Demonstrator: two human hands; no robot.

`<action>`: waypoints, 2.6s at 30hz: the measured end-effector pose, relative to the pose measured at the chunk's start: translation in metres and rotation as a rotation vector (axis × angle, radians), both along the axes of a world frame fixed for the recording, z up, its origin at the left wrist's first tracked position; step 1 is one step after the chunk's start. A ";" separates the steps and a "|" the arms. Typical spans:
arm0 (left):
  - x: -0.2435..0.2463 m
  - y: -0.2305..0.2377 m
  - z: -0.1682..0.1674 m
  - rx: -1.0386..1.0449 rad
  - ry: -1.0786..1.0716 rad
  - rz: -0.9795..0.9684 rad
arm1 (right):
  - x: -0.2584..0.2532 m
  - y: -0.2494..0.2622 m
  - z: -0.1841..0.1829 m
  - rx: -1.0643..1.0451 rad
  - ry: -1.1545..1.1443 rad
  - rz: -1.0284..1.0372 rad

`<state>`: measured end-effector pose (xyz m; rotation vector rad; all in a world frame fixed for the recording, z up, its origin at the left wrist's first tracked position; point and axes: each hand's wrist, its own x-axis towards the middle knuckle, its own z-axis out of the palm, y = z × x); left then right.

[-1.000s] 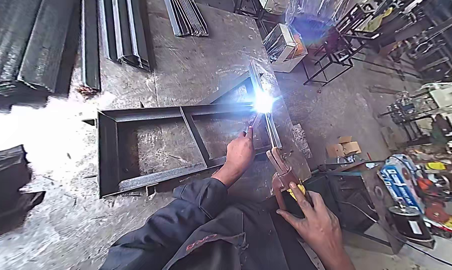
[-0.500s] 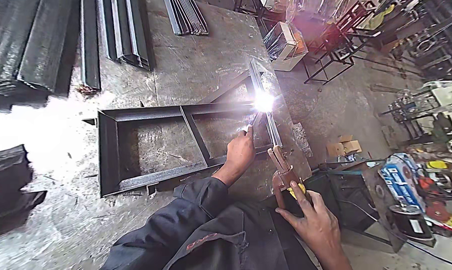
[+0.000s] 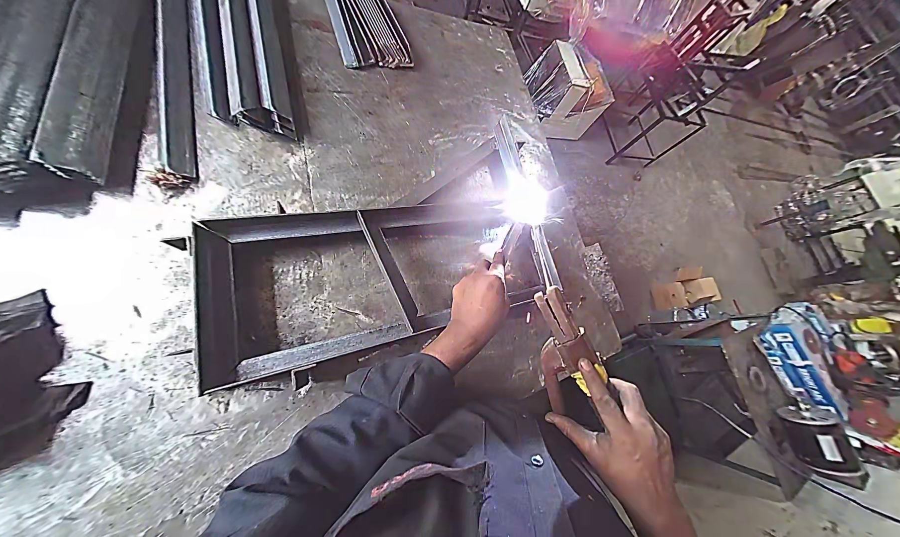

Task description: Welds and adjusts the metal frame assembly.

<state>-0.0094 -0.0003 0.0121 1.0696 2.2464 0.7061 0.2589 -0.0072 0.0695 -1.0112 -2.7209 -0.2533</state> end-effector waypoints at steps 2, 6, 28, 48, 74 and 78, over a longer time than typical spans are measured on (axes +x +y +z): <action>0.000 0.000 0.001 -0.007 0.003 -0.011 | 0.001 0.000 -0.001 -0.008 0.004 0.004; 0.000 0.001 0.002 -0.029 0.008 -0.010 | 0.001 0.001 0.000 -0.003 -0.002 0.001; 0.002 0.000 -0.002 0.020 0.070 -0.013 | 0.006 0.006 0.001 -0.078 0.110 0.004; 0.005 0.007 -0.010 0.022 0.129 0.071 | 0.039 0.045 -0.007 -0.909 0.826 0.076; 0.008 0.007 -0.014 0.085 0.197 0.107 | 0.047 0.076 -0.022 -0.752 0.592 0.103; 0.007 0.006 -0.019 0.120 0.212 0.104 | 0.047 0.078 -0.021 -0.591 0.445 0.112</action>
